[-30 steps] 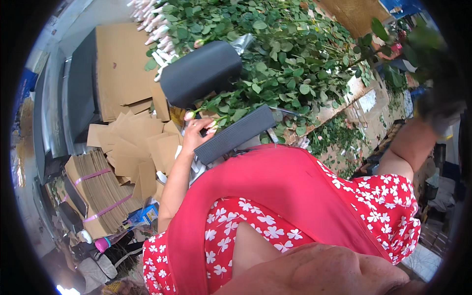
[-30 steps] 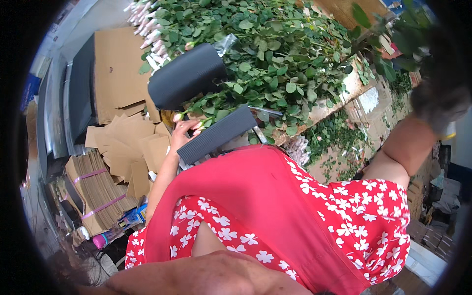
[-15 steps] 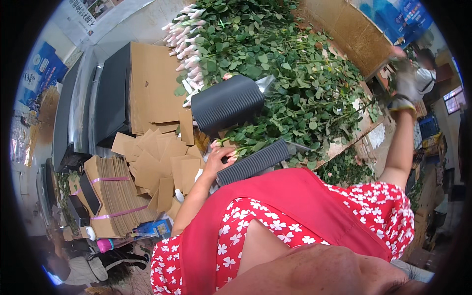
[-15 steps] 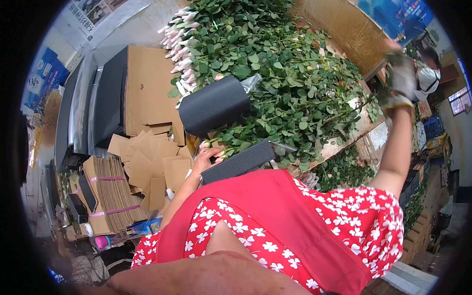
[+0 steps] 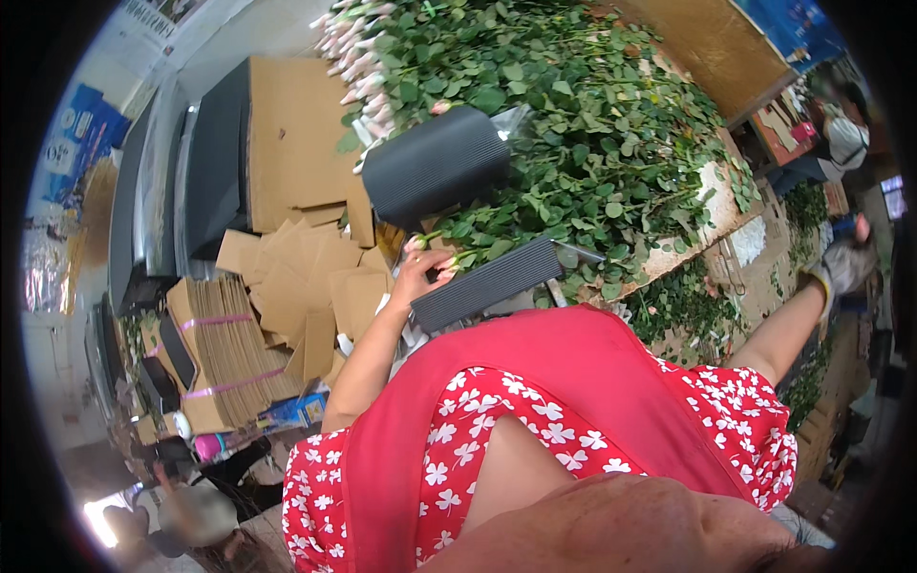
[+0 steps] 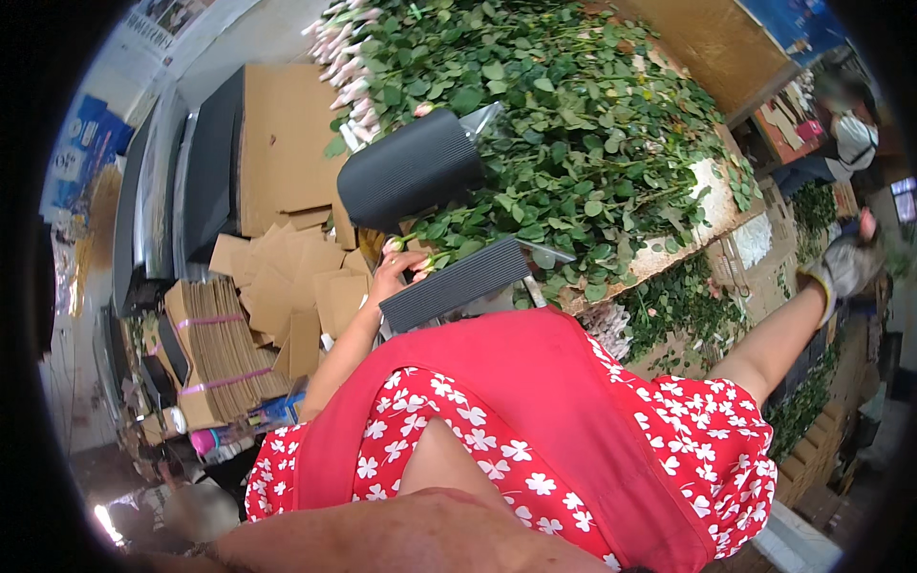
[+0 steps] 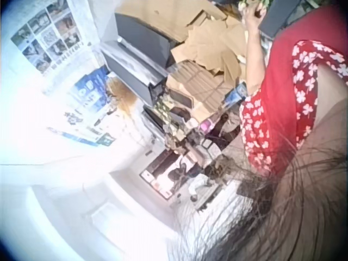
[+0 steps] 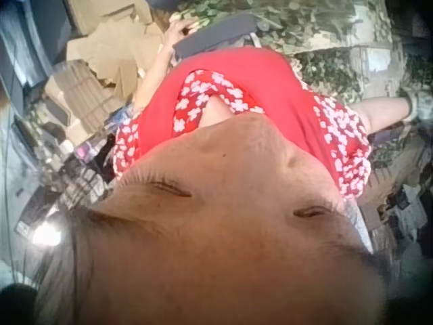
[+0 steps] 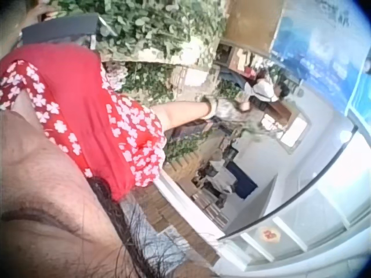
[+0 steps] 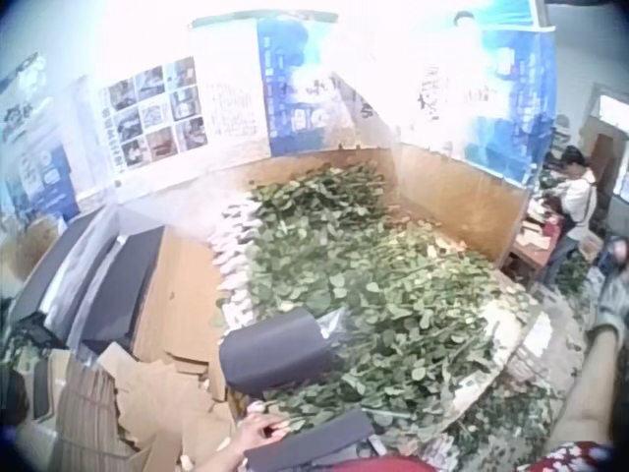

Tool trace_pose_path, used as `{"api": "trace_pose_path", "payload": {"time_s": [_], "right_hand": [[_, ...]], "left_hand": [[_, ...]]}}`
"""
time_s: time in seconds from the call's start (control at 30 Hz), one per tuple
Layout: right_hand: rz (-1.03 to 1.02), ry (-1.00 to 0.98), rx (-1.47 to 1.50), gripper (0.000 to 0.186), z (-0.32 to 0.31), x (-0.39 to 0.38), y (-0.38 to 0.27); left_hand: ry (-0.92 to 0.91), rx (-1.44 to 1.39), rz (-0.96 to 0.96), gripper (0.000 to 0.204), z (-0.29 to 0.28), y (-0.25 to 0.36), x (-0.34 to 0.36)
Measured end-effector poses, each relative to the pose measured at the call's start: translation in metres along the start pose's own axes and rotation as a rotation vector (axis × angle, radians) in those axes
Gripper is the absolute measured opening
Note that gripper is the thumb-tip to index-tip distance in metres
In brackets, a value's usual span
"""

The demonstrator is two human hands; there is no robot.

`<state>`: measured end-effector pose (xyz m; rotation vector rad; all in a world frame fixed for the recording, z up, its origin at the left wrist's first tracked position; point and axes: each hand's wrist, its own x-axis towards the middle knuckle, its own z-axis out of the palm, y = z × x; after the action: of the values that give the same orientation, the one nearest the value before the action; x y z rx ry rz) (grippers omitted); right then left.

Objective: The person arranges white tulips and green leaves into a black plastic tray, then wraps the tray with aluminum foil and places it into a cardboard box. The person repeats this process with another tray of red roses.

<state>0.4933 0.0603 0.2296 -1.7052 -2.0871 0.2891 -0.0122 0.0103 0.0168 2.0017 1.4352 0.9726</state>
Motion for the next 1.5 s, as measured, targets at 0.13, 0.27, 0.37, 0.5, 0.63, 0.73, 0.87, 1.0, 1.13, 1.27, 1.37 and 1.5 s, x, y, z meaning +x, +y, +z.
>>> {"api": "trace_pose_path", "payload": {"time_s": [0.13,0.27,0.37,0.5,0.63,0.73,0.87,1.0,1.13,1.27,1.37,1.5], "right_hand": [[0.277,0.716,0.081,0.034,-0.019,0.049,0.029],[-0.445,-0.142,0.507,0.030,0.088,0.101,-0.061],[-1.012,-0.848,0.361,0.038,0.135,0.137,-0.218],[-0.934,-0.835,-0.005,0.038,0.252,0.121,-0.231],[-0.807,-1.036,-0.086,0.020,0.266,0.142,-0.215],[-0.872,-0.930,-0.081,0.018,0.249,0.142,-0.205],[-0.912,-0.756,0.117,0.018,0.276,0.120,-0.196],[-0.935,-0.726,0.110,0.018,0.278,0.112,-0.187],[-0.802,-0.600,0.202,0.025,0.192,0.163,-0.204],[-0.079,-0.158,-0.151,0.027,0.189,0.274,-0.141],[-0.199,-0.371,-0.350,0.031,0.267,0.311,-0.039],[-0.281,-0.270,-0.220,0.036,0.232,0.318,-0.076]], "left_hand": [[0.016,0.028,-0.007,0.039,0.002,0.002,-0.001],[-0.023,-0.039,-0.042,0.040,-0.005,0.010,0.002],[0.001,-0.062,-0.102,0.042,-0.008,0.018,-0.003],[-0.044,-0.076,-0.231,0.046,-0.007,0.013,-0.002],[-0.006,-0.160,-0.225,0.053,-0.001,0.010,-0.012],[-0.007,-0.178,-0.233,0.050,0.005,0.005,-0.019],[0.155,-0.143,-0.224,0.048,0.011,0.007,-0.021],[-0.031,0.050,-0.110,0.046,-0.011,0.014,-0.001],[-0.056,-0.098,-0.160,0.039,-0.018,0.015,0.007],[0.027,-0.063,-0.151,0.029,-0.002,0.012,0.007],[0.010,-0.163,-0.200,0.045,-0.002,0.015,0.019],[0.014,-0.177,-0.166,0.045,-0.004,0.009,0.009]]}}
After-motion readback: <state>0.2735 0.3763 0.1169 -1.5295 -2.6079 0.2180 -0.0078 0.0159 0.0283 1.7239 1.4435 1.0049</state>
